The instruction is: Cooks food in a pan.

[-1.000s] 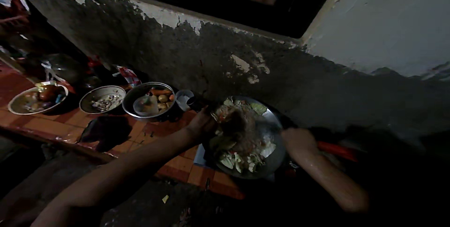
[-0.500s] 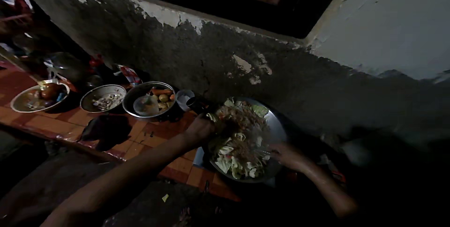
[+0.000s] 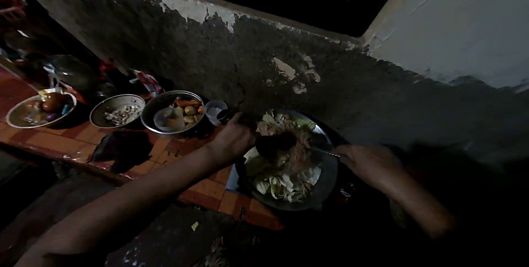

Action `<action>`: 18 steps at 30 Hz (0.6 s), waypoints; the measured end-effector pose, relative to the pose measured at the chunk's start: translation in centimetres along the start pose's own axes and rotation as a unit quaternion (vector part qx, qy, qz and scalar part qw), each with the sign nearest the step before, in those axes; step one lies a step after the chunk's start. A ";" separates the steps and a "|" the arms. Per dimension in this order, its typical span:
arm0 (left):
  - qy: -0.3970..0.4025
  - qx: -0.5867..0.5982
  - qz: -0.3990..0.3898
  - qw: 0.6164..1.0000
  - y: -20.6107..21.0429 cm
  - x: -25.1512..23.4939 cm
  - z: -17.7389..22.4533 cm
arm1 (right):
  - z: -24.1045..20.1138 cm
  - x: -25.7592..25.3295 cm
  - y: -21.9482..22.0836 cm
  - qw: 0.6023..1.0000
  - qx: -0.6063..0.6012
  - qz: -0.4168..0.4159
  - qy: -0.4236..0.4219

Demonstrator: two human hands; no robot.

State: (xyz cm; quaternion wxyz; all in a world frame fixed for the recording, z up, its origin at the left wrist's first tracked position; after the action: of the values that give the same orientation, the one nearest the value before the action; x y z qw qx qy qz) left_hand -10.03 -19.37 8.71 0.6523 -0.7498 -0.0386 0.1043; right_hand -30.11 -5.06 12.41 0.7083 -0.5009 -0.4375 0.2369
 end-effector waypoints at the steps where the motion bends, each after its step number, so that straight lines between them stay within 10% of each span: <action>1: 0.007 -0.014 0.010 1.000 -0.3 0.1 0.0 | -0.3 0.5 -0.5 0.999 0.030 0.015 0.006; 10: -0.024 -0.019 -0.134 0.991 -1.6 0.0 0.5 | -2.8 1.0 -2.5 0.980 0.162 0.036 0.110; 18: 0.023 0.073 -0.254 0.964 1.4 -2.6 3.0 | -4.6 -1.2 1.5 0.964 0.204 -0.168 0.039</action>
State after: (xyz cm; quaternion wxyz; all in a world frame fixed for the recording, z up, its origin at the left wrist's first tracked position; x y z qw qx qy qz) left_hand -13.30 -17.17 7.26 0.7110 -0.6680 -0.2048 -0.0798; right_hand -26.60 -7.72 10.03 0.8416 -0.2738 -0.4299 0.1785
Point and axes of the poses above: each hand's wrist, its own x-axis away from the middle knuckle, its own y-axis out of the palm, z = x × y, the point moved 7 cm from there along -x, towards the middle knuckle, and after that the axes turned 5 degrees about y, right-handed, at the moved point
